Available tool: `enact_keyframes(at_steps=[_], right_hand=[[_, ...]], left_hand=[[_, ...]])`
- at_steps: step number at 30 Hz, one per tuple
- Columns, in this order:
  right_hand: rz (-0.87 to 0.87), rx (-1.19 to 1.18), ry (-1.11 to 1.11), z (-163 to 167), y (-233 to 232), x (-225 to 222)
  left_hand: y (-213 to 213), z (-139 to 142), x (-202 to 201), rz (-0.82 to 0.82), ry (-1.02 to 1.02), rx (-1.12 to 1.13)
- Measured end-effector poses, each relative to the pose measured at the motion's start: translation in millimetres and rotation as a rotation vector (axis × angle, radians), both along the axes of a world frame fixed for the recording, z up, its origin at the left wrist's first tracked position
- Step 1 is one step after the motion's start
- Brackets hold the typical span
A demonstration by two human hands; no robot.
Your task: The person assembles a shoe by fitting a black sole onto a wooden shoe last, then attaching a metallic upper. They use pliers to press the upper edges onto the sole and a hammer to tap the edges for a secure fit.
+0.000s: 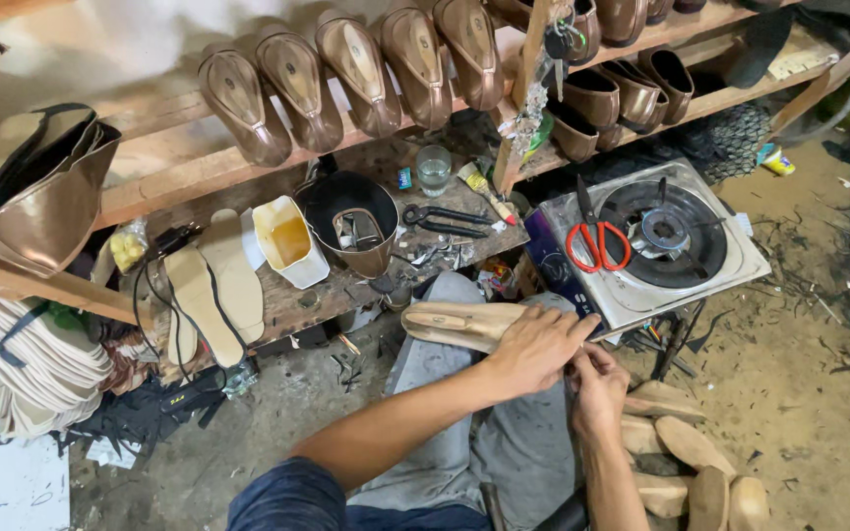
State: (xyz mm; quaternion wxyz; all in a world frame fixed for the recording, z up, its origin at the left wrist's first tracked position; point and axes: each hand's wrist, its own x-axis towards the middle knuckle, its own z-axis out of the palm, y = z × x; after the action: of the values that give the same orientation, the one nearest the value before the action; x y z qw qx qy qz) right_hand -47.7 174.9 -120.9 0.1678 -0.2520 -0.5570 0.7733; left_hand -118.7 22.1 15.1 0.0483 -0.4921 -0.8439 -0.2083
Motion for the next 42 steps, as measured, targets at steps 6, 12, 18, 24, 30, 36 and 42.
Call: enact_keyframes(at_steps=[6, 12, 18, 24, 30, 36, 42], right_hand=[[-0.033, 0.013, -0.044, 8, -2, 0], [-0.094, -0.008, -0.100, 29, -12, 5], [-0.076, -0.015, -0.065, 39, -13, 8], [-0.069, -0.056, -0.067, 63, -24, 6], [-0.212, 0.037, 0.120, 74, -47, 24], [-0.069, 0.174, 0.189, 48, -62, 52], [-0.039, 0.194, 0.167, 43, -61, 40]], left_hand=[[2, 9, 1, 0.022, -0.089, -0.080], [-59, 19, 18, 0.284, -0.017, 0.384], [-148, -33, -4, 0.658, -0.945, 0.894], [-151, -73, 9, 0.609, -1.083, 1.029], [-203, -69, 16, 0.800, -0.410, 0.773], [-313, -84, -13, 1.011, -0.407, 1.047], [-371, -64, -25, 1.086, -0.298, 1.083]])
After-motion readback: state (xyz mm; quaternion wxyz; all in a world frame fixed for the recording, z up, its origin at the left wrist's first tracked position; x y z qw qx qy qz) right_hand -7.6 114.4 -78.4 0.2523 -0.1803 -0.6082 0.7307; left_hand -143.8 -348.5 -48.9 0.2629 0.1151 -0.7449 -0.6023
